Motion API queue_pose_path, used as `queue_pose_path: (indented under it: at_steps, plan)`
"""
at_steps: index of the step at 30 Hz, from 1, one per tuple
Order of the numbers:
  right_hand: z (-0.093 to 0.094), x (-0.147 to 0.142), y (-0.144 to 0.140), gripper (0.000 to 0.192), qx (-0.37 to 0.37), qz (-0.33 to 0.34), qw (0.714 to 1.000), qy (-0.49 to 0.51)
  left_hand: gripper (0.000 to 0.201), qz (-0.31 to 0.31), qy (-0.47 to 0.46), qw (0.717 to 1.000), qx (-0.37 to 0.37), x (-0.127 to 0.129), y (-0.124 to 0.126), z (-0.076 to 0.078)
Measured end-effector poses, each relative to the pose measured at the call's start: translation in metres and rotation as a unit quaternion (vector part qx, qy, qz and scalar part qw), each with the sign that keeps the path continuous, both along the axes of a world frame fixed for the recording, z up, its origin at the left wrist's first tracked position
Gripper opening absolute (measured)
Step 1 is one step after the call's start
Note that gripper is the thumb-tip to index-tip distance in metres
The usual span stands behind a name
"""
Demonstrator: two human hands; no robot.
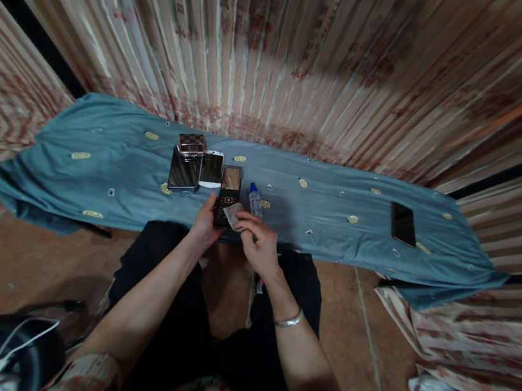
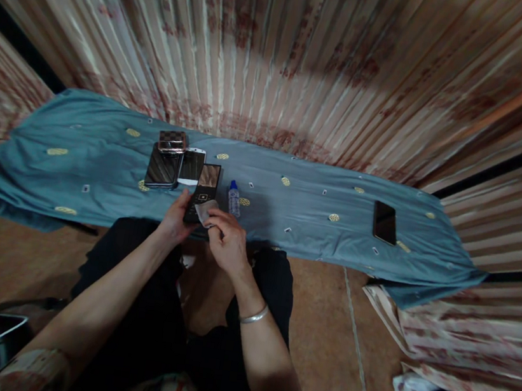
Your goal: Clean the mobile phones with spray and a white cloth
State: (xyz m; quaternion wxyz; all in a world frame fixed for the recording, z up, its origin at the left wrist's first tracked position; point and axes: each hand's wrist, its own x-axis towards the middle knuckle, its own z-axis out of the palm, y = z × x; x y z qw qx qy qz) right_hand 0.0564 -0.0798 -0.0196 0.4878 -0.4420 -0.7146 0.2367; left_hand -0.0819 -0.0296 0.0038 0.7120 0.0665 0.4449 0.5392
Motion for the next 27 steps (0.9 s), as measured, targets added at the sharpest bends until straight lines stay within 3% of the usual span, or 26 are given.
queue_pose_path:
  at_steps: [15, 27]
  plan:
    - [-0.011, 0.011, 0.015, 0.033, -0.013, -0.066, 0.997, 0.028, 0.034, -0.065, -0.013, 0.996, 0.06, 0.007, -0.009, -0.006]
    - [-0.01, 0.0, 0.008, 0.035, 0.018, 0.011, 0.995, -0.101, 0.023, -0.03, -0.017, 0.996, 0.077, 0.002, -0.001, -0.028]
